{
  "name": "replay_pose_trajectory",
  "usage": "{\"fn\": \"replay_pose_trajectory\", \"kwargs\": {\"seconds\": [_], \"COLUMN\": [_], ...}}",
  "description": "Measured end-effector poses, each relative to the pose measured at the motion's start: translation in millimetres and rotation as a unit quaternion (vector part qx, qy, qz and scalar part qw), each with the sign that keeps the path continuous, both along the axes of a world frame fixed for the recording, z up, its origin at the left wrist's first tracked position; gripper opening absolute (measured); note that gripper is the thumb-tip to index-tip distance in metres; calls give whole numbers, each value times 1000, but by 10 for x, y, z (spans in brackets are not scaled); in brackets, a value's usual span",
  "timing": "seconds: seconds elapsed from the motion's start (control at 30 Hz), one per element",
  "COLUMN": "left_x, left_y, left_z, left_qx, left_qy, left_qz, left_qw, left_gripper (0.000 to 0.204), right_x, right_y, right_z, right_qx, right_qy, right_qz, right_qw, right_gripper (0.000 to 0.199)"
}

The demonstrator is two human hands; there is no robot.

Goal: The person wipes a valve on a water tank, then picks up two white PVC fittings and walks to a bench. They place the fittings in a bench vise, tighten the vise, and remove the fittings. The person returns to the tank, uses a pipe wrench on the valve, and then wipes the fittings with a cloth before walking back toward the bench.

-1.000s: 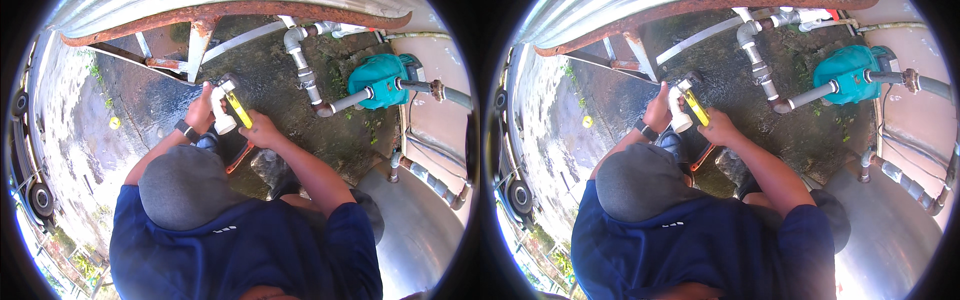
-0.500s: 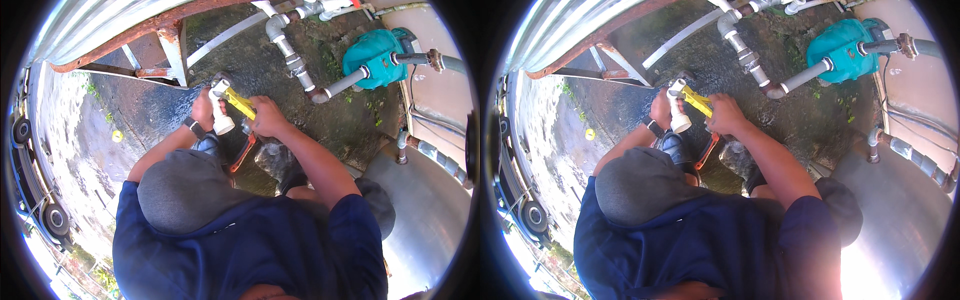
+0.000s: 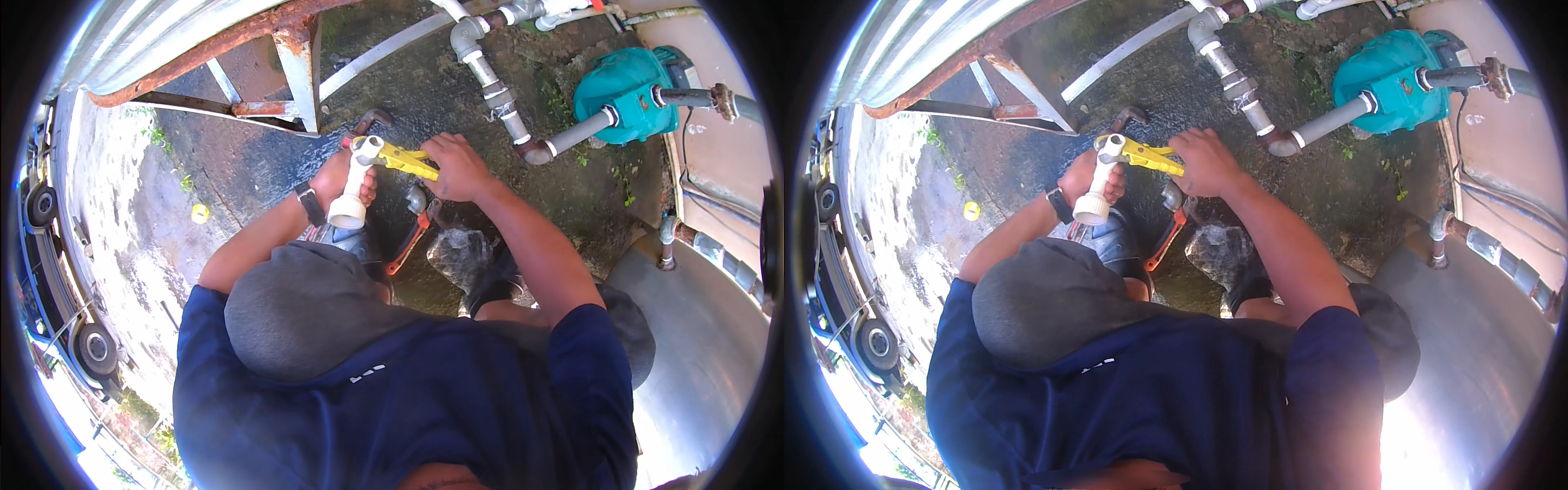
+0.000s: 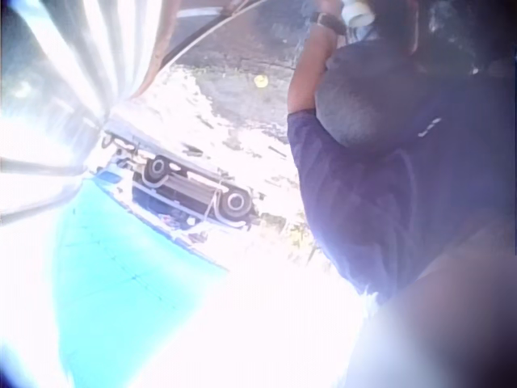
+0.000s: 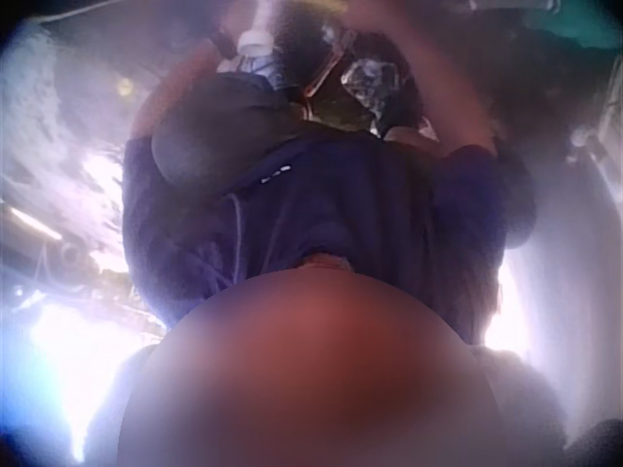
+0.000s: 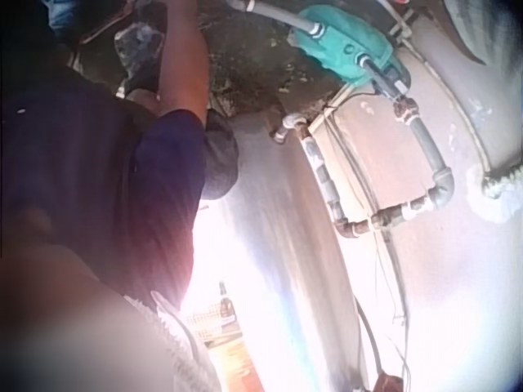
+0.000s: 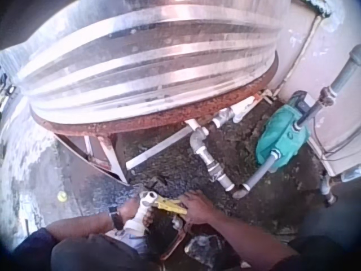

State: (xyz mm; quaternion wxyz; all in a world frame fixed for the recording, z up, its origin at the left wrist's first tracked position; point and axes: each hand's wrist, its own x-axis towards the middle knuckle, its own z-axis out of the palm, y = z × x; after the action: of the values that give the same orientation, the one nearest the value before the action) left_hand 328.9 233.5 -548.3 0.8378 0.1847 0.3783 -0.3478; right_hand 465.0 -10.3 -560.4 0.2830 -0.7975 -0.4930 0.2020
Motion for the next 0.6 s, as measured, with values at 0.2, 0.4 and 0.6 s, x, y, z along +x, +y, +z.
{"fn": "replay_pose_trajectory", "kwargs": {"seconds": [0.2,0.4,0.6], "left_x": [78,63,-15], "left_y": [20,-70,80], "left_z": [-164,-284,-389], "left_qx": [-144,-138,-204], "left_qy": [33,48,92], "left_qz": [-9,51,24], "left_qw": [989,988,974], "left_gripper": [46,50,55], "right_x": [131,76,-60], "right_y": [-39,-77,-14], "right_z": [13,77,145], "right_qx": [-40,-115,-159], "right_qy": [-20,0,17], "right_qz": [14,-8,-14], "right_qw": [999,993,987], "right_gripper": [32,29,30]}}
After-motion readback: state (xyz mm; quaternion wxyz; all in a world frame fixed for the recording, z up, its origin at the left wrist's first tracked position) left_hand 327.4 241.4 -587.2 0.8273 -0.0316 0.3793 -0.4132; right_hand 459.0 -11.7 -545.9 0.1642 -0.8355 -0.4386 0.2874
